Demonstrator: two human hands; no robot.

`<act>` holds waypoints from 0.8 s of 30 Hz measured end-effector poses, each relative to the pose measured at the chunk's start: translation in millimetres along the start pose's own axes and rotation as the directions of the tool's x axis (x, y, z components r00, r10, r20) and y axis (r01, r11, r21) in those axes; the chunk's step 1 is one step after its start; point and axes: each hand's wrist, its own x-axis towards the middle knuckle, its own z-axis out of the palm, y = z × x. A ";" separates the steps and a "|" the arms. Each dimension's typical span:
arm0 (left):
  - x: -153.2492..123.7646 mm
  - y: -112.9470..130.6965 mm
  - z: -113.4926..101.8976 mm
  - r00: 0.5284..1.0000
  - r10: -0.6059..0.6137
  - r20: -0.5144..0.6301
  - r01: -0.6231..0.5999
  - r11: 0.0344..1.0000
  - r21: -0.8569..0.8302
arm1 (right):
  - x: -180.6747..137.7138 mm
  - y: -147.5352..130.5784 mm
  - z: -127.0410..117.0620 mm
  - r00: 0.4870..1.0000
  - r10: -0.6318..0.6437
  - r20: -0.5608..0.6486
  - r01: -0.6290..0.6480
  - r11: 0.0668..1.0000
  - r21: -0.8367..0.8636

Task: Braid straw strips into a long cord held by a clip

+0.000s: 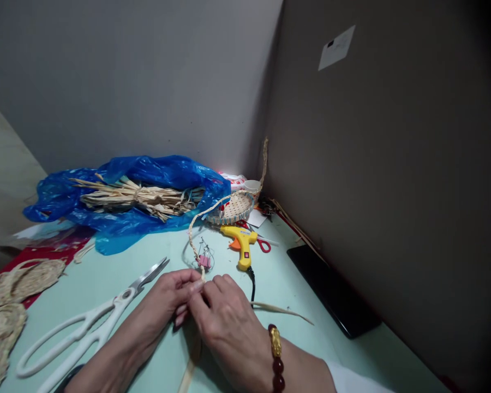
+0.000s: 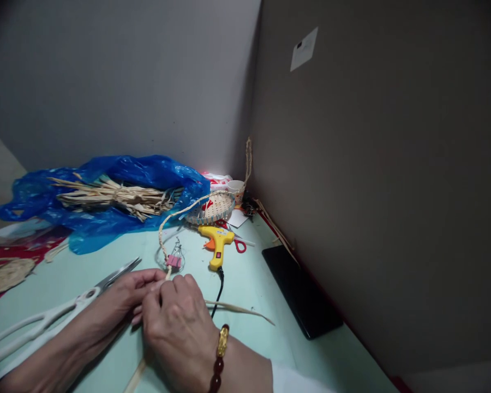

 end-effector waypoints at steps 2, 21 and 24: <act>1.0 -0.3 -1.7 1.000 -0.004 -0.002 0.004 1.000 0.001 | 0.4 1.1 -0.9 0.999 -0.039 0.018 0.039 0.999 0.023; -4.0 7.8 -5.6 0.998 0.008 -0.057 0.001 0.988 0.153 | 18.1 31.8 -2.4 0.715 0.330 0.616 -0.660 0.029 0.750; -7.3 11.0 -1.9 0.982 0.148 -0.121 -0.088 0.912 0.400 | 18.5 28.9 1.0 0.736 0.429 0.524 -0.629 0.143 0.764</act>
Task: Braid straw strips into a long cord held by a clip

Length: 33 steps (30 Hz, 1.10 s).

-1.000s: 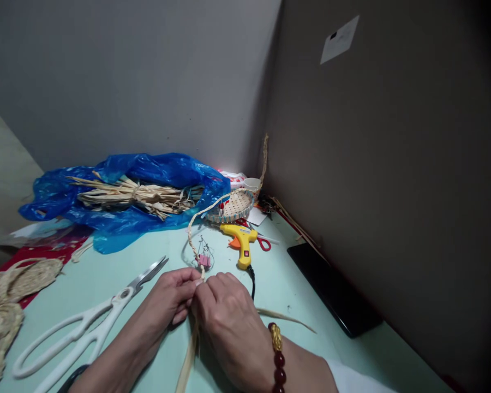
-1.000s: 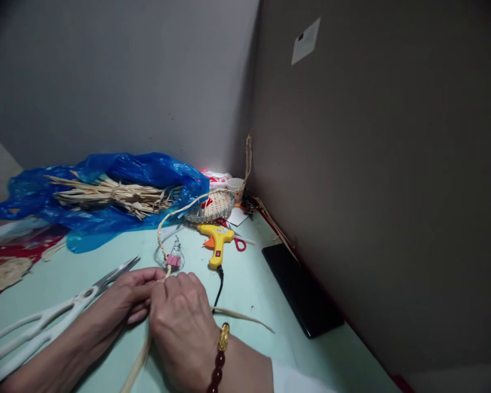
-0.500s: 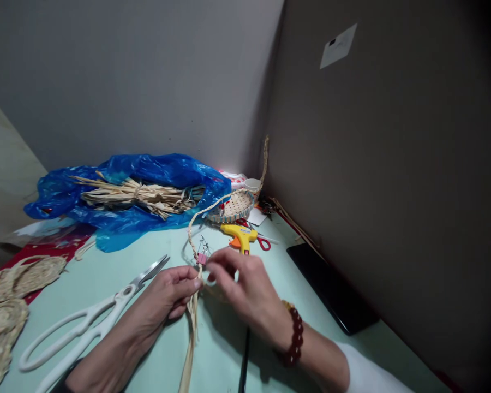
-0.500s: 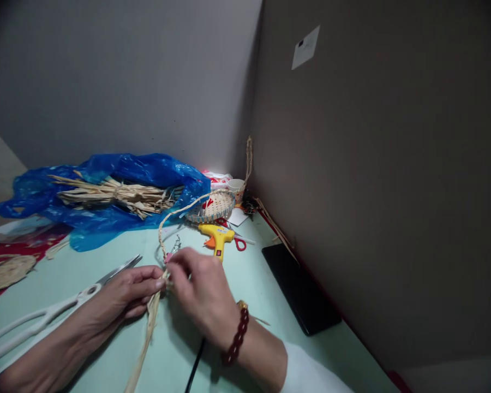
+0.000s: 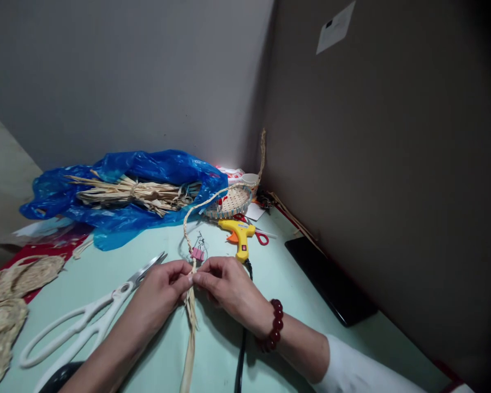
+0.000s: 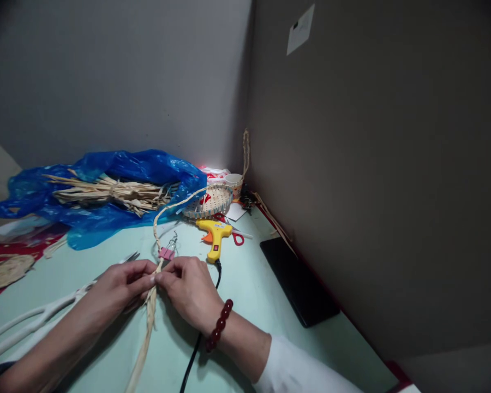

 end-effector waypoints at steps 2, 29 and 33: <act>-4.3 3.8 2.0 0.991 0.115 -0.071 -0.095 0.968 0.233 | 2.0 1.4 0.6 0.997 -0.046 -0.054 0.045 0.999 -0.015; -30.0 19.4 17.4 0.990 0.105 -0.094 0.021 0.552 0.833 | 2.0 -6.1 12.8 0.971 -0.011 -0.238 -0.006 0.998 -0.070; -26.9 14.2 8.7 0.993 0.108 -0.050 -0.024 0.595 0.803 | 5.8 -1.3 10.1 0.979 -0.053 -0.195 0.041 0.997 -0.061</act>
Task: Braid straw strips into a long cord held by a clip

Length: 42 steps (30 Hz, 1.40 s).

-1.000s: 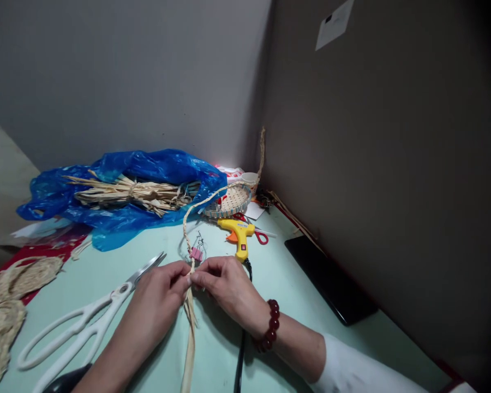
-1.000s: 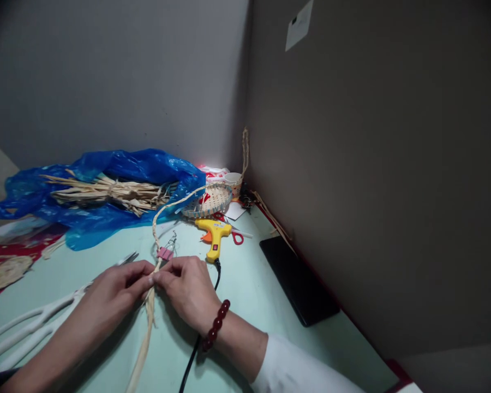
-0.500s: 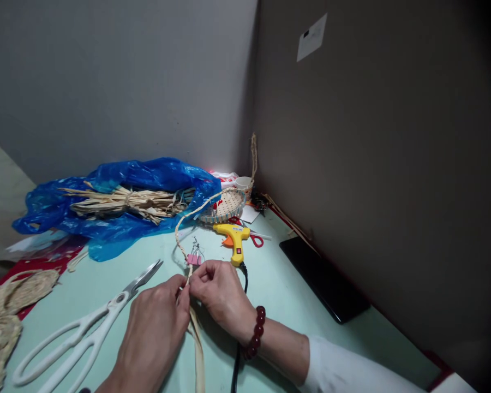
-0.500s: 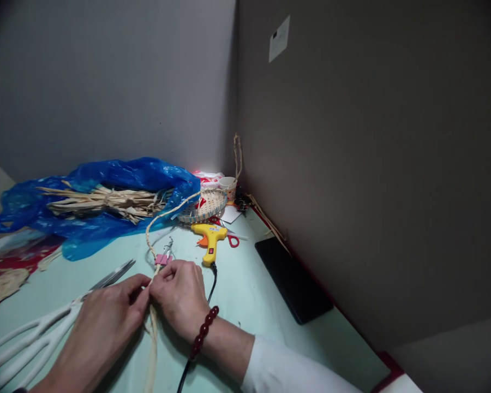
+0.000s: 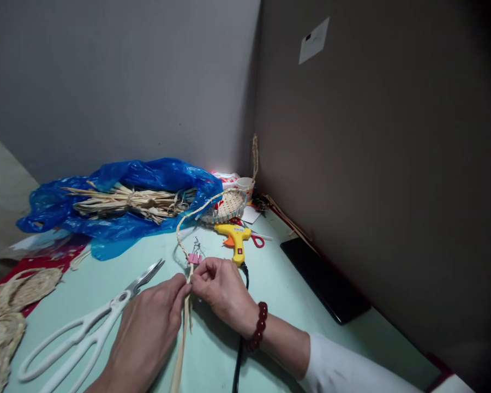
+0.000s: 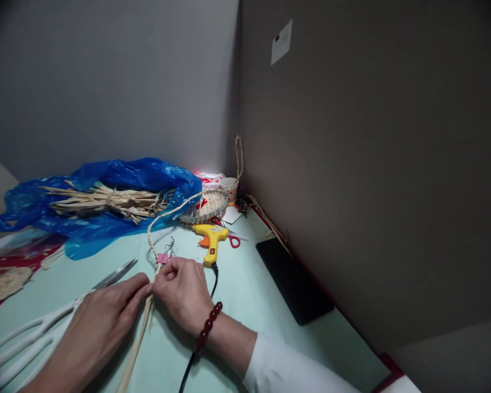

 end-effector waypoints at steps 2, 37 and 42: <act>2.9 -5.7 -0.7 1.000 0.010 0.024 -0.008 0.996 -0.088 | 3.1 3.9 -0.7 0.999 -0.018 0.034 0.018 1.000 0.025; 14.7 -11.3 16.9 0.972 -0.116 0.202 0.233 0.525 -0.819 | -0.1 6.2 -7.3 0.977 0.129 0.171 -0.179 0.930 0.321; 21.1 -2.6 24.6 0.939 -0.100 0.329 0.343 0.241 -0.908 | -0.5 8.8 -7.5 0.993 0.026 0.112 -0.041 0.990 0.133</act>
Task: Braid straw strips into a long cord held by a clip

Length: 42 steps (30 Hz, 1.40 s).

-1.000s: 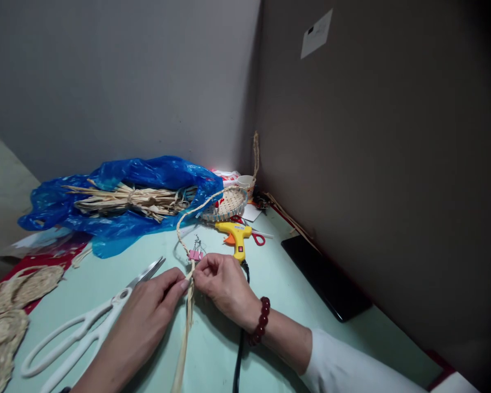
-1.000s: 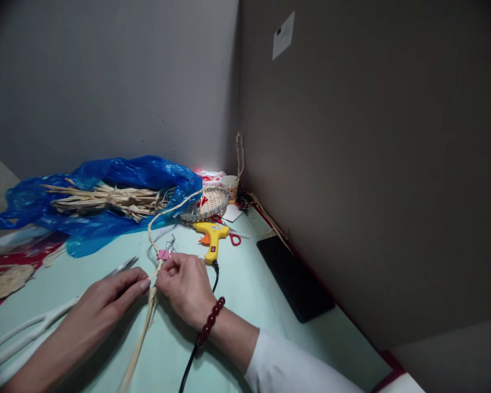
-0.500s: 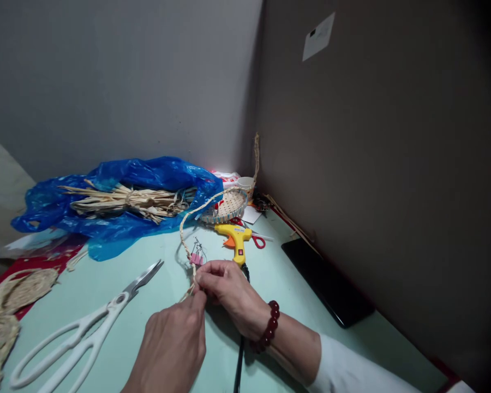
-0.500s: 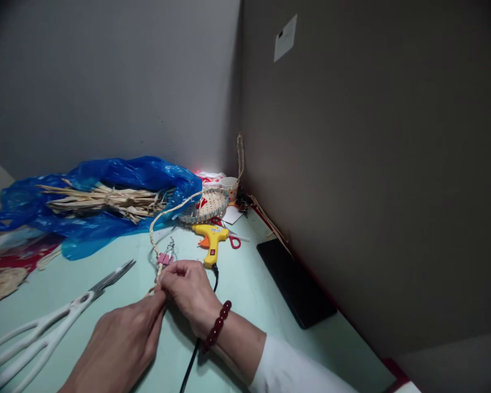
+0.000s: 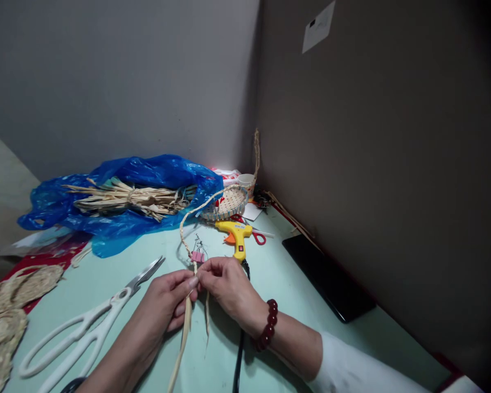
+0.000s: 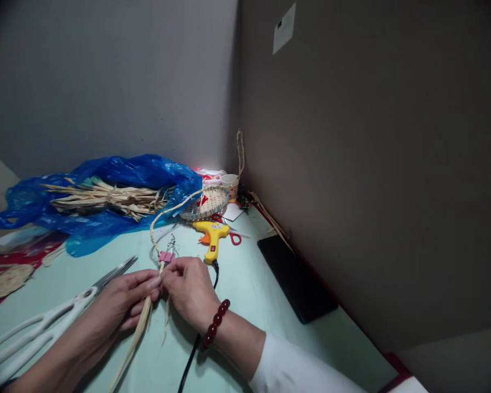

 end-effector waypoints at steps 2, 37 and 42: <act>-0.8 0.3 1.9 1.000 0.007 -0.002 -0.007 1.000 -0.024 | -1.6 -0.8 -0.6 0.999 -0.040 -0.026 0.037 0.991 -0.132; -1.1 -0.8 0.4 0.995 -0.061 -0.076 0.063 0.998 0.019 | -47.3 -7.4 19.0 0.858 -0.241 0.453 0.507 0.263 -0.821; -1.9 0.6 -5.5 0.999 -0.051 0.008 0.051 0.999 0.004 | -46.8 19.0 28.8 0.826 -0.367 0.427 0.527 0.235 -0.817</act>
